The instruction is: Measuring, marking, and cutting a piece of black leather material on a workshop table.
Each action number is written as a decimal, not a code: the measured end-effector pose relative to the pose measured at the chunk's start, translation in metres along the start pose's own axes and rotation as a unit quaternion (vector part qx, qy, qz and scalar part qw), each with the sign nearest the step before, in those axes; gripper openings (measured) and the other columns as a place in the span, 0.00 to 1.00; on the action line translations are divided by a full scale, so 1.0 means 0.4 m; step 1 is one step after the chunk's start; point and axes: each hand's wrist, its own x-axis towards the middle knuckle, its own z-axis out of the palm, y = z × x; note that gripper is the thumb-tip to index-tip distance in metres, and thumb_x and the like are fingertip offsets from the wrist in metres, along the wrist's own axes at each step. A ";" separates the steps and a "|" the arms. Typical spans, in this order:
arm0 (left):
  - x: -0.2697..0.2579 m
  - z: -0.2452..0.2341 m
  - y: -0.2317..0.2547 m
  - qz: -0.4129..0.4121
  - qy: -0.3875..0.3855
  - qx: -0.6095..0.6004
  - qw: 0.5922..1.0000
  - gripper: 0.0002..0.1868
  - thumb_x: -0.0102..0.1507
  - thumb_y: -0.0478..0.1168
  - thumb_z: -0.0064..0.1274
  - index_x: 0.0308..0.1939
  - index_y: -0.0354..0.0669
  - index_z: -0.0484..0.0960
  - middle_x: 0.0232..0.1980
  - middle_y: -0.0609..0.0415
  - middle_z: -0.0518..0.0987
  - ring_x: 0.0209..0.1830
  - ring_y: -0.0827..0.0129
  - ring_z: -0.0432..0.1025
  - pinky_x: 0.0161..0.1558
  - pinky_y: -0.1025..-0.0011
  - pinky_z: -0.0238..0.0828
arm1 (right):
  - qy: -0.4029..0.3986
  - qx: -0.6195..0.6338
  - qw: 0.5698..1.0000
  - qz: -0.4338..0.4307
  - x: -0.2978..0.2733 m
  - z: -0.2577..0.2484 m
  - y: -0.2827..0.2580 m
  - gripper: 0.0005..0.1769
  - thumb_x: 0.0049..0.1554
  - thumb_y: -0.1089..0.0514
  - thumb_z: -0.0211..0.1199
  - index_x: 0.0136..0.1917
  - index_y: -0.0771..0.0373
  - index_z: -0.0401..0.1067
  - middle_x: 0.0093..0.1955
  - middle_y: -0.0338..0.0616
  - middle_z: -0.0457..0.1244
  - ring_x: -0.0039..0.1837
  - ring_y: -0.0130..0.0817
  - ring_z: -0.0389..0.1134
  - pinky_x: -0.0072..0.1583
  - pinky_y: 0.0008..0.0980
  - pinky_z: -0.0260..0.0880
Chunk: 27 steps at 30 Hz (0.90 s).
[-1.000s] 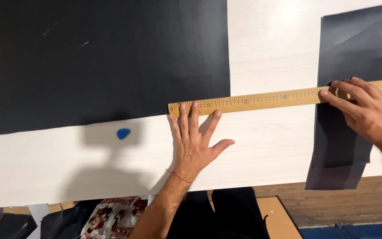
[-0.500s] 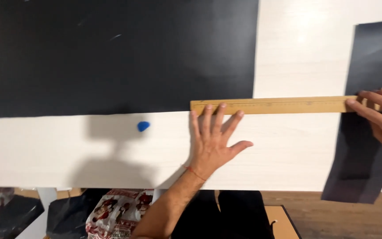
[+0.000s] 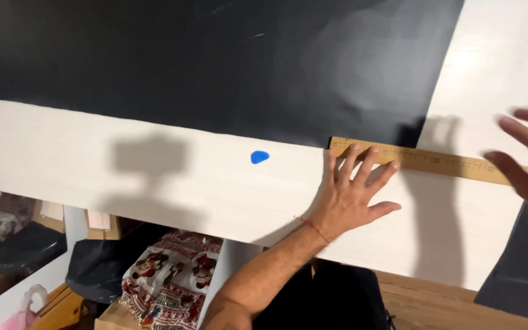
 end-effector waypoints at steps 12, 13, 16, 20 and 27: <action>-0.006 0.033 0.011 0.018 -0.019 0.028 0.999 0.51 0.64 0.84 0.51 0.80 0.60 0.62 0.81 0.44 0.56 0.81 0.43 0.52 0.73 0.27 0.55 | -0.089 -0.083 0.993 0.000 -0.053 0.108 -0.088 0.42 0.52 0.54 0.72 0.77 0.61 0.63 0.75 0.55 0.60 0.73 0.53 0.62 0.73 0.57 0.64; -0.009 0.051 0.016 0.000 0.008 -0.003 1.000 0.48 0.62 0.81 0.48 0.78 0.63 0.64 0.81 0.44 0.57 0.82 0.41 0.49 0.73 0.26 0.49 | -0.054 -0.135 0.989 -0.011 -0.060 0.126 -0.082 0.37 0.53 0.52 0.73 0.74 0.56 0.69 0.71 0.47 0.63 0.73 0.49 0.64 0.74 0.52 0.65; -0.010 0.065 0.025 -0.013 0.026 -0.035 0.999 0.44 0.61 0.77 0.44 0.77 0.66 0.65 0.81 0.43 0.58 0.83 0.39 0.46 0.73 0.23 0.42 | -0.014 -0.195 0.980 -0.023 -0.075 0.146 -0.075 0.29 0.55 0.50 0.73 0.69 0.51 0.76 0.63 0.39 0.67 0.71 0.43 0.66 0.75 0.45 0.66; -0.012 0.056 0.026 -0.016 0.024 -0.024 0.999 0.42 0.62 0.76 0.44 0.76 0.65 0.66 0.79 0.43 0.60 0.82 0.39 0.49 0.72 0.21 0.42 | -0.003 -0.200 0.979 -0.036 -0.072 0.152 -0.079 0.24 0.60 0.47 0.69 0.68 0.50 0.77 0.59 0.37 0.68 0.69 0.39 0.68 0.76 0.46 0.65; -0.004 0.057 0.032 -0.016 0.031 -0.016 0.999 0.43 0.62 0.76 0.46 0.76 0.66 0.66 0.78 0.43 0.62 0.81 0.39 0.50 0.72 0.20 0.41 | -0.007 -0.214 0.976 -0.041 -0.070 0.148 -0.073 0.22 0.59 0.45 0.69 0.66 0.48 0.78 0.58 0.36 0.67 0.69 0.37 0.67 0.76 0.46 0.65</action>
